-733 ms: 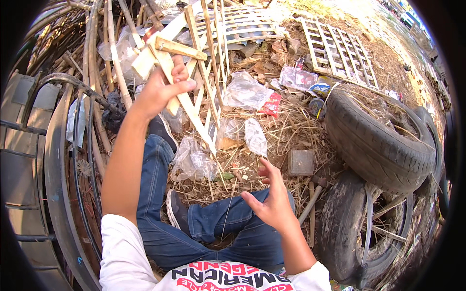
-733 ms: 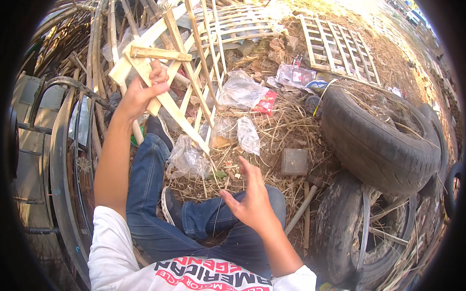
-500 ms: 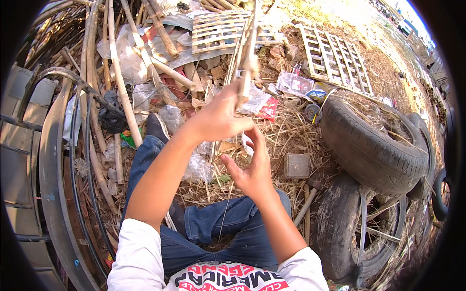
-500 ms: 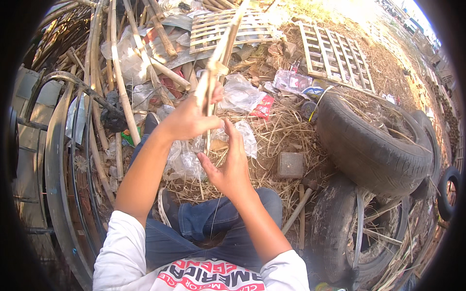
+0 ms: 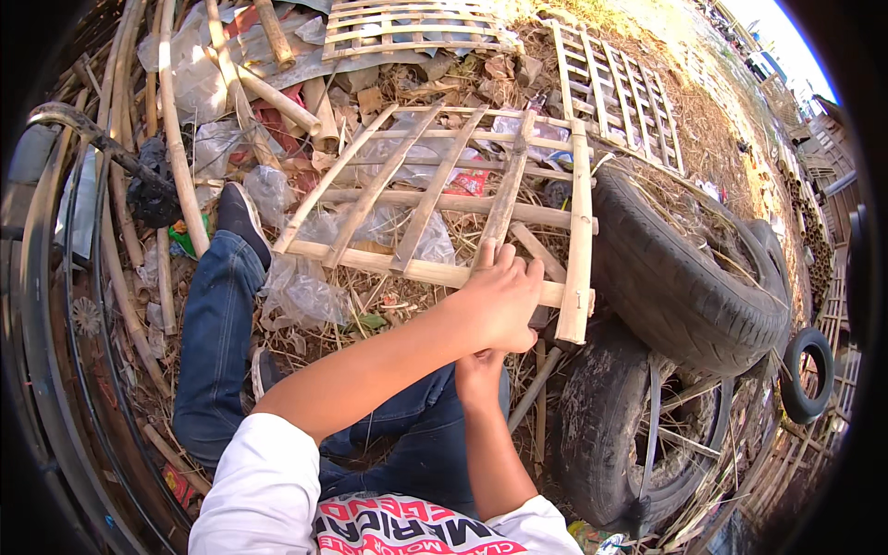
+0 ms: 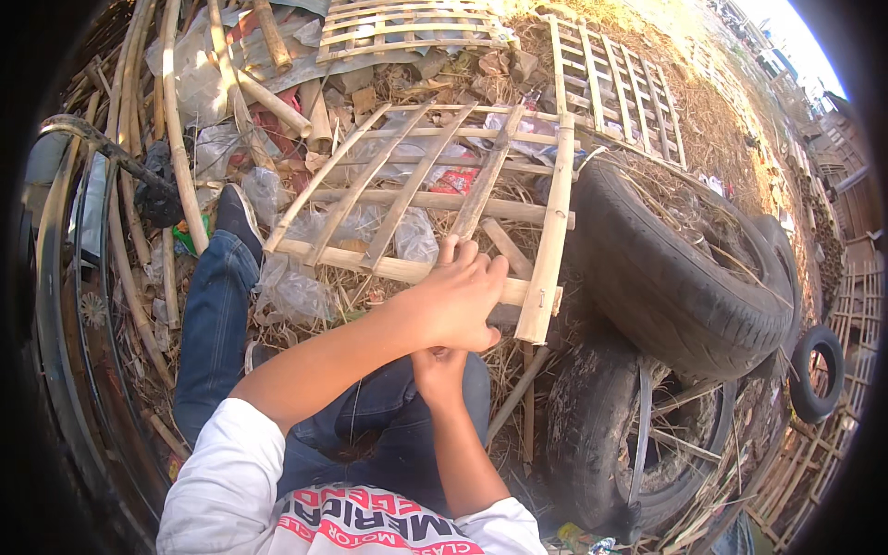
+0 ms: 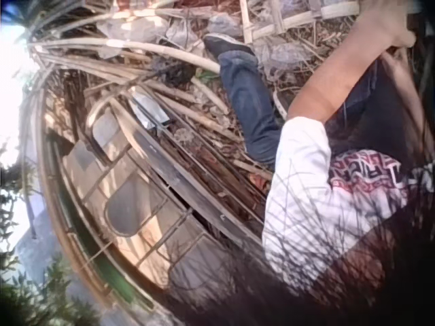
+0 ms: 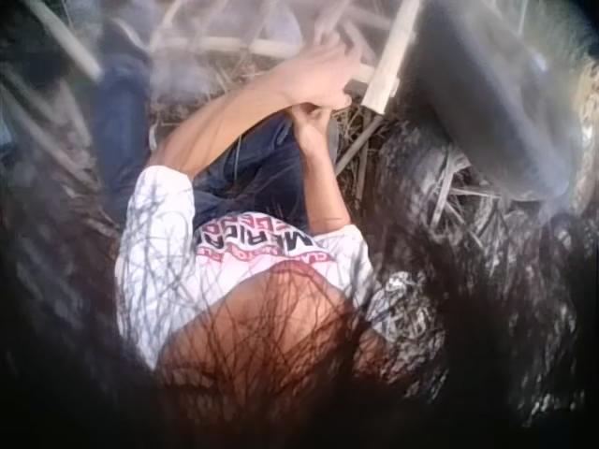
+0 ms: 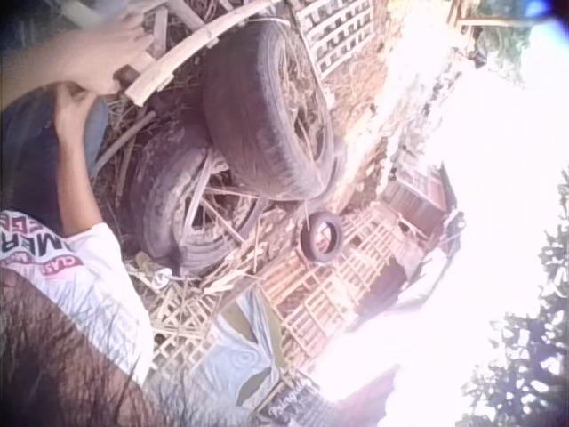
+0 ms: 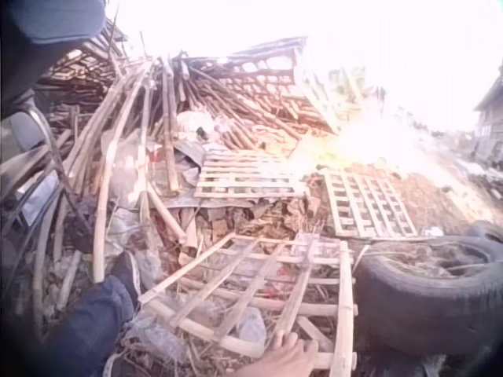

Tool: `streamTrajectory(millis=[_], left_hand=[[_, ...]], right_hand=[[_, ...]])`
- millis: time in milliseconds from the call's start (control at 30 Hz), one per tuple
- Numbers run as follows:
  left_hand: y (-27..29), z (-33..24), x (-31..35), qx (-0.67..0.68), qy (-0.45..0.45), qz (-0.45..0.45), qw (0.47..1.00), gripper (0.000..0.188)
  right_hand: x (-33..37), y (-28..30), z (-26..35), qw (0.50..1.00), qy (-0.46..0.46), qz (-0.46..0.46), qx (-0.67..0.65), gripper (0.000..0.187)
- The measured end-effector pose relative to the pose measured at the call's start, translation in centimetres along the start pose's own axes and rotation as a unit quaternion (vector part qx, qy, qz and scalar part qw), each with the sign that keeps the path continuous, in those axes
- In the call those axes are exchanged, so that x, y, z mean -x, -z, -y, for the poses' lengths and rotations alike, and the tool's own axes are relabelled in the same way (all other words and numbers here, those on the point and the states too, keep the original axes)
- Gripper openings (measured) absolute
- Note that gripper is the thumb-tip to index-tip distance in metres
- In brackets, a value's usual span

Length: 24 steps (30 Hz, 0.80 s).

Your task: The person constructs a wooden grid by hand-placing bamboo strips across a frame and securing them with nails using a hammer.

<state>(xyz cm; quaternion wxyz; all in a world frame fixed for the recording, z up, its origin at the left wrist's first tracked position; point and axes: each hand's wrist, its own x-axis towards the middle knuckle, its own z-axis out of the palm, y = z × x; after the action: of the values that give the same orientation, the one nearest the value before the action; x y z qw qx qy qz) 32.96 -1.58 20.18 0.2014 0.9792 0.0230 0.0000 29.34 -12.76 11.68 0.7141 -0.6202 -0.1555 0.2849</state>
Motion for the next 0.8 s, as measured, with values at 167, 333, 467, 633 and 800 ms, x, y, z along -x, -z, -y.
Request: streamTrajectory(millis=[167, 333, 467, 633, 800], left_hand=[[-5.9, 1.5, 3.0, 0.01, 0.016, 0.075, 0.997, 0.063], [-9.4, 1.8, 3.4, 0.033, 0.021, 0.065, 0.997, 0.06], [-11.6, 1.5, 1.8, 0.045, 0.017, -0.003, 0.999, 0.064], [-12.4, 0.7, 0.2, 0.036, 0.025, 0.005, 0.999, 0.068], [-10.7, 0.4, -0.5, 0.081, 0.021, 0.021, 0.996, 0.06]], right_hand=[[4.9, 6.9, -1.3, 0.979, -0.171, 0.114, -0.014, 0.035], [6.4, 14.8, -1.0, 0.979, -0.2, -0.031, 0.035, 0.022], [1.8, 17.6, -7.1, 0.981, -0.146, -0.122, 0.044, 0.045], [-3.2, 15.1, -10.0, 0.938, -0.039, -0.151, 0.311, 0.065], [-4.7, 17.0, -16.5, 0.838, 0.011, -0.159, 0.521, 0.059]])
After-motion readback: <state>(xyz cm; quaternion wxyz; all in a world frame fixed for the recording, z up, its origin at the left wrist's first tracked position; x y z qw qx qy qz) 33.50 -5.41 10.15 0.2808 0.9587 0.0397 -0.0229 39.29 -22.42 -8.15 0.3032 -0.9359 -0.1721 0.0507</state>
